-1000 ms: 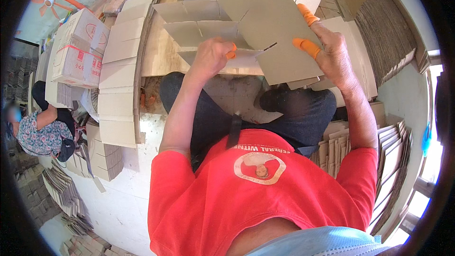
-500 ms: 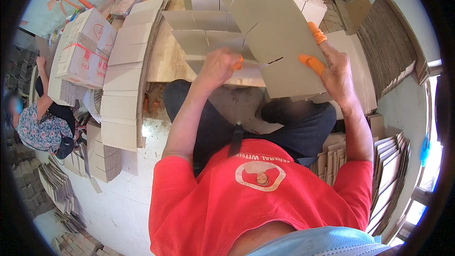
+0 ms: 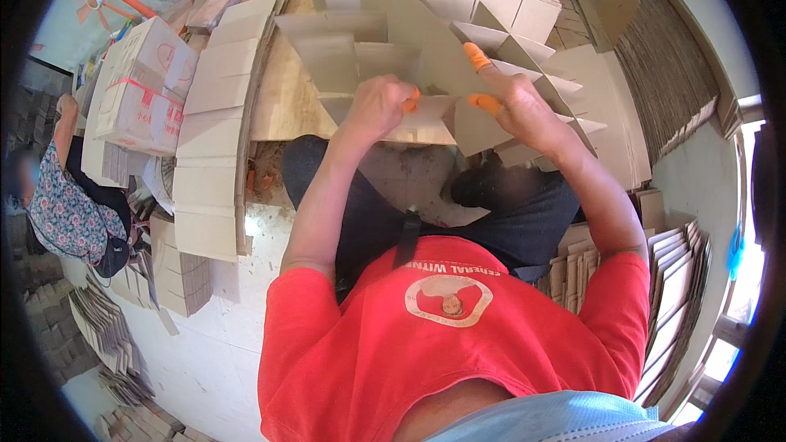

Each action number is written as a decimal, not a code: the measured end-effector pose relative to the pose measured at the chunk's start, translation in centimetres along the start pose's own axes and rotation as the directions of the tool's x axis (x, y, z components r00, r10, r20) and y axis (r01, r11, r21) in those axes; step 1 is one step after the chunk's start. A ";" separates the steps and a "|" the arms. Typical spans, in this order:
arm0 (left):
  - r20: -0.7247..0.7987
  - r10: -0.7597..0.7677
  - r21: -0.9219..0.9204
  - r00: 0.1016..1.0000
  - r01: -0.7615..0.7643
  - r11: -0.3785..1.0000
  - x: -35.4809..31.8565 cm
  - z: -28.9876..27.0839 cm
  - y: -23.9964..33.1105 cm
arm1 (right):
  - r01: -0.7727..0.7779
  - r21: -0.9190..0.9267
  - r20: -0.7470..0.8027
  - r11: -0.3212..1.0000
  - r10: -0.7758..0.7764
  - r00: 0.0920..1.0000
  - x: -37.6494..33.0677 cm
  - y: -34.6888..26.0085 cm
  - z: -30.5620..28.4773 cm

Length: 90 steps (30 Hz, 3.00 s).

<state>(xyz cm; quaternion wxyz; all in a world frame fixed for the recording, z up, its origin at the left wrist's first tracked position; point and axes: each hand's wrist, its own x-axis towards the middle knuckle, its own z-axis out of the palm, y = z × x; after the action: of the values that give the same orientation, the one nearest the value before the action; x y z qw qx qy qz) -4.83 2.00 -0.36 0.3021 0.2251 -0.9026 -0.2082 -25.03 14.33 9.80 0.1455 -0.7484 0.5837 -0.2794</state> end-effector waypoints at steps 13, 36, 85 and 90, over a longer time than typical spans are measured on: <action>0.061 -0.018 -0.045 0.998 0.021 0.999 0.9 -0.2 -0.6 | -0.061 -0.009 0.091 0.998 0.062 0.994 -0.9 1.5 0.8; 0.065 0.046 0.104 0.997 -0.053 0.993 0.3 -1.8 1.6 | -0.755 -0.435 -0.800 0.491 0.174 0.574 -15.0 17.1 -7.9; -0.144 -0.155 -0.187 0.977 0.127 0.974 -5.4 -5.1 -3.4 | -0.001 0.170 -0.170 0.985 0.030 0.985 3.5 -5.5 -3.5; -0.122 -0.222 -0.150 0.967 0.203 0.968 -5.1 -5.2 -3.1 | 0.068 0.021 -0.130 0.997 -0.064 0.989 4.5 -5.7 -2.7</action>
<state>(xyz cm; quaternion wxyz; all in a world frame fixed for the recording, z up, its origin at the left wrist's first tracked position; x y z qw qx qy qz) 3.04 0.97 -0.44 0.3541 0.3135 -0.8339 -0.2845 -21.36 11.95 16.22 0.1076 -0.7457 0.5633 -0.3394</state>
